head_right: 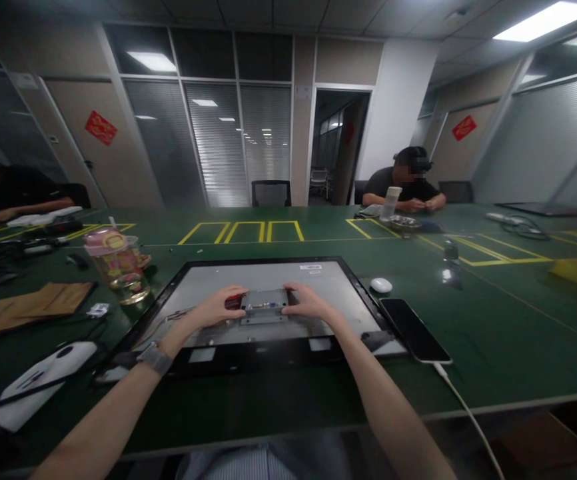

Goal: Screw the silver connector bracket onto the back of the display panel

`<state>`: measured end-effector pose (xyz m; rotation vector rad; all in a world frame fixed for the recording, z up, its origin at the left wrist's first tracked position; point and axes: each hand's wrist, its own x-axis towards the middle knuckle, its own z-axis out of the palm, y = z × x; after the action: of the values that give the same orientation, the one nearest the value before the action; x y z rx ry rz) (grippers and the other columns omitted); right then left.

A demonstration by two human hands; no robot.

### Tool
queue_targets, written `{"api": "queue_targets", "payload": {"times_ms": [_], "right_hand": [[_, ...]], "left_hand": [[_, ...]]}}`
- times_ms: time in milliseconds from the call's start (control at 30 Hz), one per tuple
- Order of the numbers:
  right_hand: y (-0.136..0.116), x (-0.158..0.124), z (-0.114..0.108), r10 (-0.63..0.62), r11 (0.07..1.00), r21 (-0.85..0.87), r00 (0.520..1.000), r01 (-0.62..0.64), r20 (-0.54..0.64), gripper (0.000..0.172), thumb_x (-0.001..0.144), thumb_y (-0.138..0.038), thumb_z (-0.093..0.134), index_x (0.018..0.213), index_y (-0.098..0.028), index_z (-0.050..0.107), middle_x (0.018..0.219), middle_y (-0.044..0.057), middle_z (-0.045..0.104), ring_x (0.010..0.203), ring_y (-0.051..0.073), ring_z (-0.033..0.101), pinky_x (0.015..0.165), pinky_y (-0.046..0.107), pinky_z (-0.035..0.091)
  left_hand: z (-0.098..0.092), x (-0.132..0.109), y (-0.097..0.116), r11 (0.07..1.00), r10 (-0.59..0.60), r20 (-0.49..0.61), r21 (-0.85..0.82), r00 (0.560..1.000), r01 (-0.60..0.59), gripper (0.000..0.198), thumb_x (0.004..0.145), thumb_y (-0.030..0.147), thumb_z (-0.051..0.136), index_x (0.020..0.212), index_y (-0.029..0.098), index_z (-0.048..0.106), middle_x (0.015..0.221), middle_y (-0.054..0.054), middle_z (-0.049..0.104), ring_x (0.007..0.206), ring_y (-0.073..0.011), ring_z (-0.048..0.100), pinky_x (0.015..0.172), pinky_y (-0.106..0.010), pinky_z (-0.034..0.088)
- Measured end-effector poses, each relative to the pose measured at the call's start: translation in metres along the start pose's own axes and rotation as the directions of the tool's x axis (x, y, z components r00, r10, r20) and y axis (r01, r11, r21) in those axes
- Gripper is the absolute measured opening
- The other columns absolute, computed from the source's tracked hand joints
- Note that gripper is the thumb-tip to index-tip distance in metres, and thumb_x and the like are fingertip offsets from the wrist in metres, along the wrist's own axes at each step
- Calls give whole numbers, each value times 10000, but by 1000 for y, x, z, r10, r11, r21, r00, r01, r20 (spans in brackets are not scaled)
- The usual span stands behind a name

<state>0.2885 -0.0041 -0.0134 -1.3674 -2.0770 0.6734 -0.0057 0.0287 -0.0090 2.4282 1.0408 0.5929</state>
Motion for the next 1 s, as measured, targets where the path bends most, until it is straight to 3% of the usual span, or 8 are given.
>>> {"api": "queue_targets", "payload": {"times_ms": [300, 367, 467, 567, 667, 1000], "right_hand": [[-8, -3, -13, -45, 994, 100, 999, 46, -10, 676, 605, -265, 800, 1210, -167, 515, 1205, 119, 597, 1139, 250, 551, 996, 425, 398], [-7, -5, -17, -63, 987, 148, 998, 59, 21, 676, 593, -293, 810, 1186, -173, 508, 1181, 111, 596, 1127, 246, 551, 983, 417, 402], [-11, -11, -21, -70, 985, 166, 989, 48, 132, 656, 579, -332, 819, 1139, -184, 511, 1163, 91, 580, 1100, 241, 551, 949, 396, 420], [-22, -16, -23, -6, 997, 80, 960, -17, 279, 713, 560, -336, 824, 1168, -200, 478, 1146, 70, 560, 1048, 236, 559, 908, 381, 438], [-32, -20, -23, 31, 999, -19, 946, -26, 324, 745, 526, -307, 832, 1171, -207, 474, 1123, 57, 548, 998, 233, 562, 880, 365, 438], [-35, -21, -18, -84, 996, -6, 971, 88, 222, 648, 528, -238, 807, 1095, -200, 495, 1087, 36, 517, 1015, 220, 524, 882, 343, 426]], "left_hand": [[-1, 2, 5, 998, 28, -30, 51, 999, -27, 619, 724, 444, 695, 1276, 210, 544, 1340, -113, 544, 1303, -266, 426, 1154, -464, 154], [-4, 0, 11, 999, 31, -36, 25, 999, -30, 615, 707, 435, 709, 1259, 208, 558, 1333, -111, 548, 1273, -267, 457, 1143, -455, 191], [-8, -6, 20, 999, 32, 15, -35, 999, -31, 615, 674, 431, 735, 1226, 208, 581, 1262, -82, 589, 1178, -257, 521, 1055, -399, 347], [-12, -12, 27, 999, 23, 119, -34, 993, -19, 664, 629, 441, 763, 1228, 219, 578, 1130, -53, 608, 1054, -240, 566, 940, -348, 431], [-14, -16, 33, 1000, 7, 182, -13, 983, -5, 740, 606, 415, 775, 1281, 235, 531, 1054, -32, 575, 994, -225, 569, 888, -321, 445], [-15, -16, 42, 999, 52, 170, 6, 984, -54, 690, 596, 356, 762, 1234, 202, 551, 1009, -14, 476, 961, -199, 535, 878, -310, 449]]}}
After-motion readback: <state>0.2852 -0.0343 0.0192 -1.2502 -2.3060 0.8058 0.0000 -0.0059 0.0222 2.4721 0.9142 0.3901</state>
